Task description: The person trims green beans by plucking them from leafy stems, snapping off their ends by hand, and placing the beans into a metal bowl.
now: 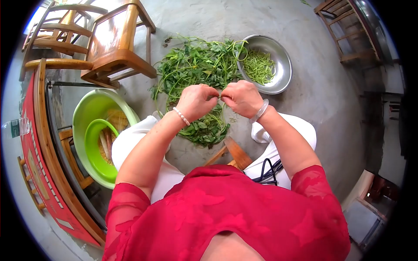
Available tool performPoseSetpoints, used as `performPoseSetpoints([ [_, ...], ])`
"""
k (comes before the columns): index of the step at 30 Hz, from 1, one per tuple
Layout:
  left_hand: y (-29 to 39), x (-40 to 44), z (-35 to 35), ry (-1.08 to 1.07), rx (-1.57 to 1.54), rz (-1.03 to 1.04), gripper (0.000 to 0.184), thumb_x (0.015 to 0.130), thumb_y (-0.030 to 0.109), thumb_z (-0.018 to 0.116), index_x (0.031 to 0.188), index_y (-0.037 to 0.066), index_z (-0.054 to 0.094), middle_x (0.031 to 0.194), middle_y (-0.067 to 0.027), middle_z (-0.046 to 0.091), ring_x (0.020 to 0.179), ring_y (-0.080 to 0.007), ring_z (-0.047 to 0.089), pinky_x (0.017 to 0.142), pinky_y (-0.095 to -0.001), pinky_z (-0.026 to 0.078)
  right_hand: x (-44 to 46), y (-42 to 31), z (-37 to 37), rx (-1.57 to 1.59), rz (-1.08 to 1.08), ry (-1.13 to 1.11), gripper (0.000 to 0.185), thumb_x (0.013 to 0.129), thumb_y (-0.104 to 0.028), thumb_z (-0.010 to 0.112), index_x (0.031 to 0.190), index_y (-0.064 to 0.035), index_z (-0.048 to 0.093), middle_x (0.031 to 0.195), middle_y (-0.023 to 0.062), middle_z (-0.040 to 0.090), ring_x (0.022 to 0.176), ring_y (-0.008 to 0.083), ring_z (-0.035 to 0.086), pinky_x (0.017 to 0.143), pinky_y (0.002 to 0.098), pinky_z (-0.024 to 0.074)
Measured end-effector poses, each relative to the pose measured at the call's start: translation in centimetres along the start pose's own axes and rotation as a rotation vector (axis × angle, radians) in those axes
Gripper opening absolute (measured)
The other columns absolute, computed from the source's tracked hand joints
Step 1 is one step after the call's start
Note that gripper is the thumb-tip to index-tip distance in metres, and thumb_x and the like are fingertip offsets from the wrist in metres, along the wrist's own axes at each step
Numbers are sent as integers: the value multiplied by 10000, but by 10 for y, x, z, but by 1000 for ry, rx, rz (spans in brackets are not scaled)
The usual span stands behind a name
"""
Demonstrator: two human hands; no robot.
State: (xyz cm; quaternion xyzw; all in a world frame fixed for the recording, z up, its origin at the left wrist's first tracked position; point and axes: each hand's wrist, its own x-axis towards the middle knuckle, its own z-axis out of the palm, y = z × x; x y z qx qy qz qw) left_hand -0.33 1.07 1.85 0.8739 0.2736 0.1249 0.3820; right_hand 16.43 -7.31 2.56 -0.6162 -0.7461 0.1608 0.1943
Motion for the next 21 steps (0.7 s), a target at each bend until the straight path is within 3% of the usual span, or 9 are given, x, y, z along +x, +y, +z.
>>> performPoseSetpoints([
  [6,1,0,2,-130,67,-72,192,675,193,559,802,121,683,804,-94,626,772,-281,590,698,-377,472,-3,-6,5,-61,-5,-2,65,716,-162,594,716,-98,605,690,54,555,682,249,566,599,367,459],
  [12,2,0,7,-57,100,-35,150,665,157,563,739,79,668,725,-91,608,690,-274,584,631,-355,465,-4,-5,12,-25,15,9,63,714,-154,590,703,-93,604,688,66,549,653,264,568,583,370,461],
  [15,1,1,12,2,61,-99,169,646,192,564,721,92,679,737,-96,627,714,-304,589,652,-389,476,-4,-7,13,79,43,46,72,709,-135,570,675,-77,595,686,86,551,663,283,570,592,383,460],
  [18,6,2,10,20,1,-187,179,638,191,564,716,73,673,653,-101,620,630,-278,601,607,-372,479,-4,-5,14,184,78,68,78,705,-133,577,673,-69,609,685,97,562,669,288,571,599,381,457],
  [21,8,5,5,-91,-353,-476,154,648,144,584,702,18,653,590,-48,591,521,-110,523,506,-256,416,-3,-4,15,318,133,85,80,696,-142,607,694,-68,637,683,104,580,661,283,574,595,368,456],
])
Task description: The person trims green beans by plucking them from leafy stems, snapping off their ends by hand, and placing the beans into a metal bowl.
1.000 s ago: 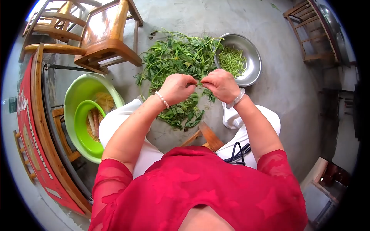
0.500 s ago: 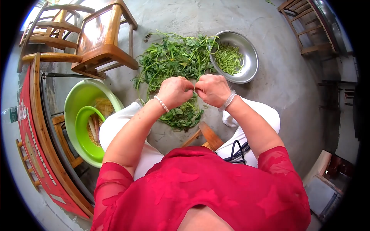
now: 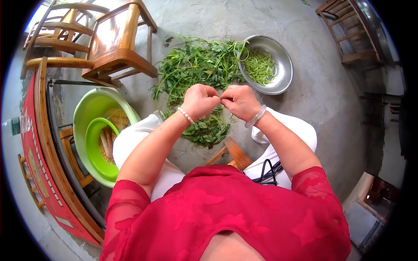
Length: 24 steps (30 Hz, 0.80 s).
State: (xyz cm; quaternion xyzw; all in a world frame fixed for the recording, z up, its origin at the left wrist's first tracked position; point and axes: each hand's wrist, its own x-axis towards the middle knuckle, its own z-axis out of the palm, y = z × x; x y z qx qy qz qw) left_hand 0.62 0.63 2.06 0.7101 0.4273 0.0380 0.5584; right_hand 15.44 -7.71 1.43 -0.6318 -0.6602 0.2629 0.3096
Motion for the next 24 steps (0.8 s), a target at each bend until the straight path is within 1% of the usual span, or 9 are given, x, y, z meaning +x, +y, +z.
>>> performPoseSetpoints([
  [1,-9,5,1,-33,-25,15,149,679,121,569,706,-2,648,604,-2,579,545,-53,485,501,-205,389,0,1,0,50,21,7,83,693,-145,618,701,-67,645,682,106,586,657,281,575,592,364,455],
  [4,-12,11,0,-133,-255,-31,149,697,113,563,740,-6,642,640,-13,599,550,-64,502,501,-201,392,1,4,-2,114,21,5,81,690,-52,664,766,-26,656,667,99,604,572,199,571,523,278,439],
  [5,-10,11,-4,-209,-359,-58,147,753,113,573,802,-13,632,698,-28,614,596,-65,523,538,-202,414,1,4,-4,117,22,21,77,700,-48,658,771,-20,655,666,95,606,568,184,572,519,271,439],
  [8,-14,11,-2,-199,-467,33,152,802,122,586,857,-13,629,747,-33,624,645,-68,542,586,-206,433,4,3,-12,170,59,69,69,723,-34,643,782,-2,653,659,83,610,557,138,575,505,252,441],
  [11,-18,15,-2,-157,-446,44,177,796,128,606,876,-26,636,763,-49,643,679,-87,577,638,-220,470,3,4,-12,285,133,82,60,757,-9,616,793,24,651,650,48,609,545,83,568,484,218,449],
  [14,-14,12,-4,-176,-427,18,183,790,133,624,878,-27,638,775,-55,647,680,-88,578,636,-222,471,3,3,-7,561,330,42,61,778,-11,606,803,19,653,659,41,615,548,87,571,492,209,463],
  [17,-12,10,-4,-184,-369,0,191,769,142,643,865,-23,646,763,-59,650,672,-85,577,624,-223,469,5,8,-6,818,409,64,73,782,-39,613,802,20,651,647,35,616,551,75,581,470,201,465],
  [21,-18,11,-2,-165,-207,-10,211,727,184,660,834,2,669,722,-69,652,647,-96,581,613,-242,469,11,9,-17,771,407,128,67,820,-34,580,851,12,619,727,41,627,571,78,585,462,198,464],
  [24,-20,9,-4,-171,-64,3,189,731,161,663,817,-7,665,655,0,610,568,-47,495,503,-208,398,16,21,-33,651,376,212,81,839,-54,557,862,2,612,744,42,632,571,73,582,443,187,442],
])
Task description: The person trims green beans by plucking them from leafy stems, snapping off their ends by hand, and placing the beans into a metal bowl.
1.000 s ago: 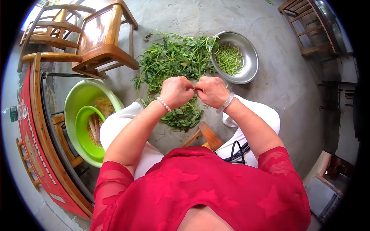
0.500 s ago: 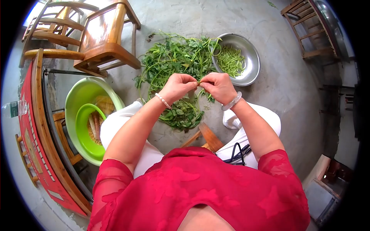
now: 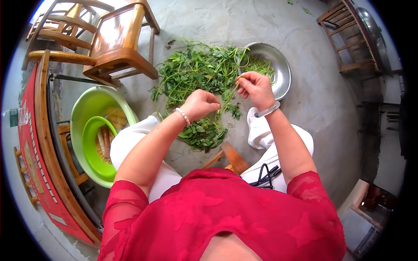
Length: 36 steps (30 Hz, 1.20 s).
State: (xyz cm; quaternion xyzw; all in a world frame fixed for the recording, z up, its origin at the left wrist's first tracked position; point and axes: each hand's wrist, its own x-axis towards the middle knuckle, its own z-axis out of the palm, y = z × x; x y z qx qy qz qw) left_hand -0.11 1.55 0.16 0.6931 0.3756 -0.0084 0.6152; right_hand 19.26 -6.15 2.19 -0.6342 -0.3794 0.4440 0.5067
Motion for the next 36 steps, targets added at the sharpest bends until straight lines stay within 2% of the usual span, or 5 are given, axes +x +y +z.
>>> performPoseSetpoints([
  [3,-10,1,-2,29,138,33,206,701,193,649,785,6,671,616,-27,607,539,-73,503,514,-233,414,20,17,-31,-220,-164,100,82,846,-64,551,864,-7,607,764,48,631,574,79,580,448,186,436],
  [9,-23,-3,-17,105,514,39,193,648,225,595,753,90,686,692,-118,631,661,-259,605,633,-353,480,18,-26,-60,186,-106,345,106,875,-103,520,902,-10,564,799,108,638,539,119,596,417,206,449],
  [26,-60,-15,-36,-91,1202,-290,173,679,124,558,788,44,666,863,-140,645,835,-286,623,708,-349,501,14,-54,-115,339,-357,996,90,883,-92,486,892,-8,514,774,140,632,508,145,587,403,230,471],
  [29,-67,-14,-35,-141,1162,-241,188,693,73,537,822,72,673,865,-142,640,824,-297,615,696,-358,499,14,-48,-126,374,-341,911,87,879,-98,497,898,-17,519,768,131,631,524,146,590,417,238,477],
  [36,-17,-1,-8,204,589,366,167,749,142,588,892,95,660,777,-109,645,684,-265,609,623,-340,481,20,-36,-60,305,-198,444,114,883,-130,513,872,-24,554,736,110,633,514,128,585,423,223,453],
])
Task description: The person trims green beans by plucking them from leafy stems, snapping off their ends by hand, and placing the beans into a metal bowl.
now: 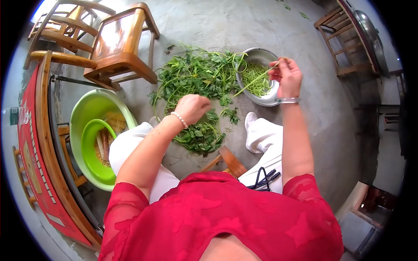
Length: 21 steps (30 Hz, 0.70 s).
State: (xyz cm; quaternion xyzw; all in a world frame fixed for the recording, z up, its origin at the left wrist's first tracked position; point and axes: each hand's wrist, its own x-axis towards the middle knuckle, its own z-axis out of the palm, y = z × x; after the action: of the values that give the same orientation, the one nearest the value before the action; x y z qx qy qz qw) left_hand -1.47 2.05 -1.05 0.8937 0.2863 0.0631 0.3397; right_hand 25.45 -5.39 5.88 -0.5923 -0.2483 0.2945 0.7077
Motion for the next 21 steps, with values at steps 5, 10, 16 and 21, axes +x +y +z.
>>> performPoseSetpoints([
  [5,40,12,-12,154,-440,-128,203,749,163,664,918,52,661,680,-68,639,574,-86,559,558,-233,451,-38,27,36,-45,191,-268,111,890,-134,504,902,-29,537,773,109,630,558,137,591,470,248,477],
  [10,38,12,-6,99,-393,-115,153,733,174,648,813,45,676,712,-89,650,592,-137,600,571,-252,469,-62,23,50,113,393,-341,101,847,-103,544,884,-9,546,745,110,614,581,151,604,500,254,494],
  [16,33,7,-9,74,24,-10,150,702,210,606,729,74,662,688,-89,625,623,-260,599,580,-342,475,-44,9,32,-744,-409,-419,246,730,-51,648,975,-54,626,823,67,602,607,154,588,544,269,477],
  [21,31,4,-3,60,195,75,120,698,197,603,711,87,649,671,-76,607,637,-256,590,588,-362,470,-57,23,32,-1125,-540,-808,134,728,-118,629,855,-77,628,779,89,542,692,262,578,602,351,469],
])
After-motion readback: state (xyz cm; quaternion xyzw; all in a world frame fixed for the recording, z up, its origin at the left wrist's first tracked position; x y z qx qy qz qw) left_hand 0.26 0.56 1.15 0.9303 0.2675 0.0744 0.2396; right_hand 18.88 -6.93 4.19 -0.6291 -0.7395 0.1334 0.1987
